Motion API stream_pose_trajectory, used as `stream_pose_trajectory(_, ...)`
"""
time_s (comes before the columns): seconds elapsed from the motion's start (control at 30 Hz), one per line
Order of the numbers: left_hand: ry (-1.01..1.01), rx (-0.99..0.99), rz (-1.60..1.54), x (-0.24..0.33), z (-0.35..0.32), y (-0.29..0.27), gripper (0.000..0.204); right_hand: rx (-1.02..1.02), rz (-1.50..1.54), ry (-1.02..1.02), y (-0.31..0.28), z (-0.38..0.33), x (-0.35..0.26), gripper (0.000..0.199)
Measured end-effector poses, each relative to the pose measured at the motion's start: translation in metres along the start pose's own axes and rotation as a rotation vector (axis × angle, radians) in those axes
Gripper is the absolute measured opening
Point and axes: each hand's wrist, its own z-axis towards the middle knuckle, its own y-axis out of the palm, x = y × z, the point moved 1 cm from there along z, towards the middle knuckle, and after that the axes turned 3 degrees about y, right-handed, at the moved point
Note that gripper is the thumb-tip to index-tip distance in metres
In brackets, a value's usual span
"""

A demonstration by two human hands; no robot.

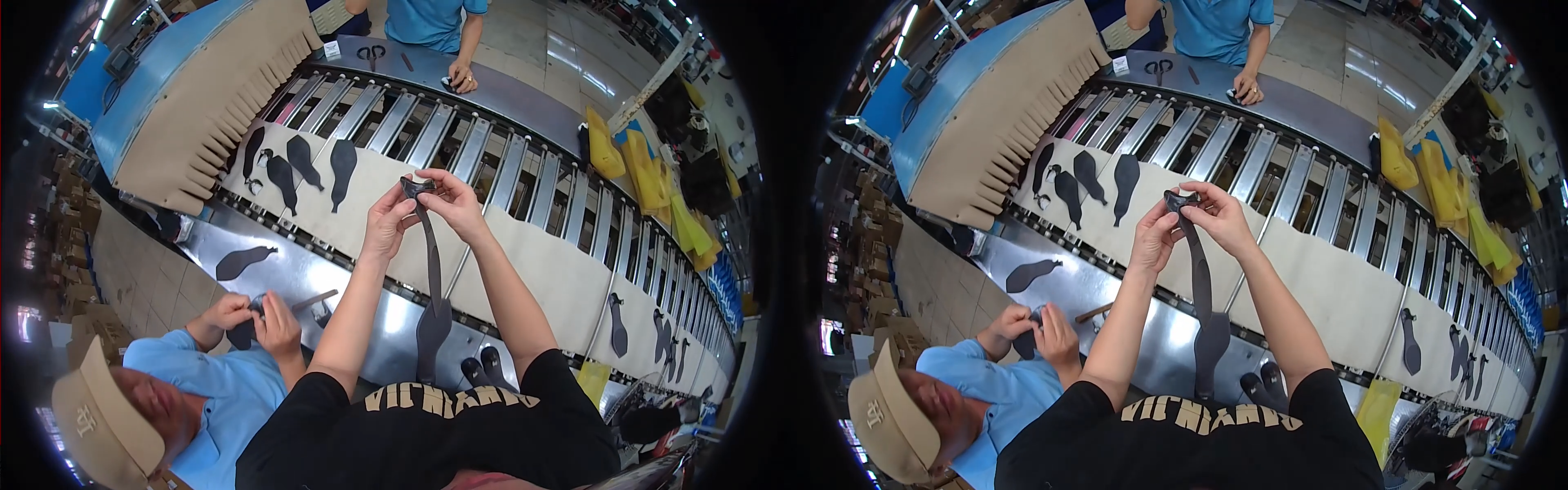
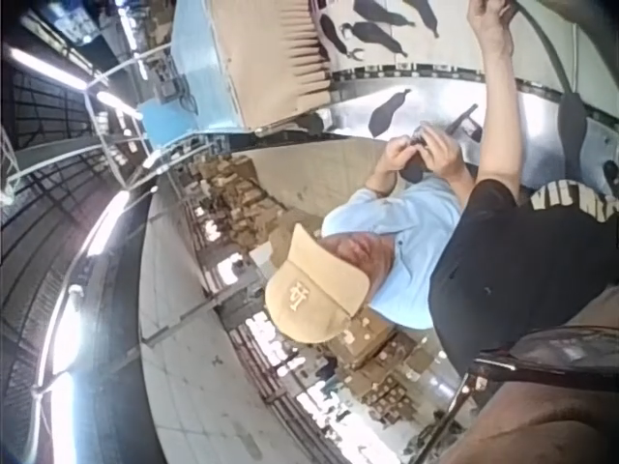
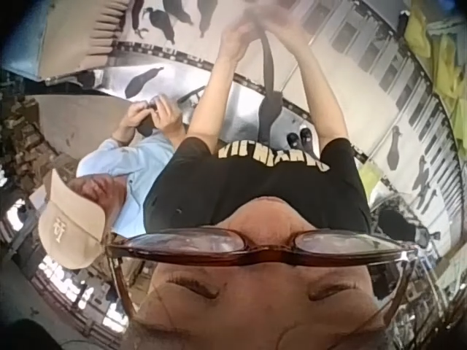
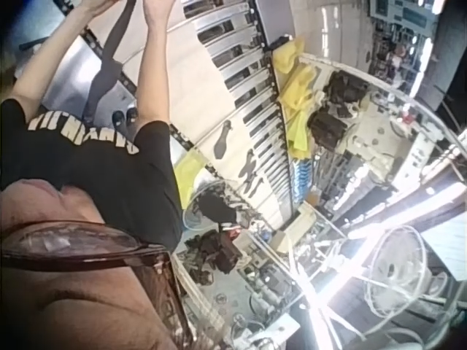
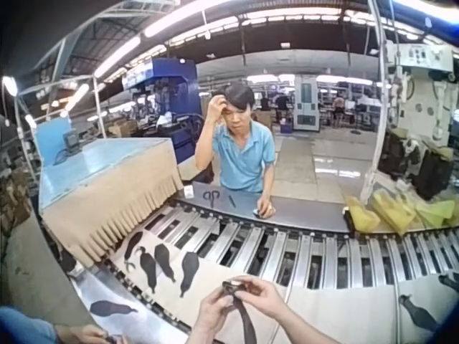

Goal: The recorder is assembling and inspecting shoe sole and upper components at a manufacturing conveyor belt, receiving guidance from another worker.

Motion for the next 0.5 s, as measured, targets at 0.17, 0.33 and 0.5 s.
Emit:
stream_pose_trajectory(0.17,-0.047,-0.03,-0.008,-0.012,0.065,-0.011,0.044,0.102,0.066,-0.01,-0.019,0.048,0.01,0.027)
stream_pose_trajectory(0.33,-0.077,-0.038,-0.021,-0.024,0.119,-0.007,0.039,0.172,0.124,-0.019,-0.049,0.084,0.017,0.024)
stream_pose_trajectory(0.5,-0.08,-0.105,-0.033,-0.039,0.162,0.0,0.037,0.218,0.108,-0.033,-0.082,0.11,0.028,0.023)
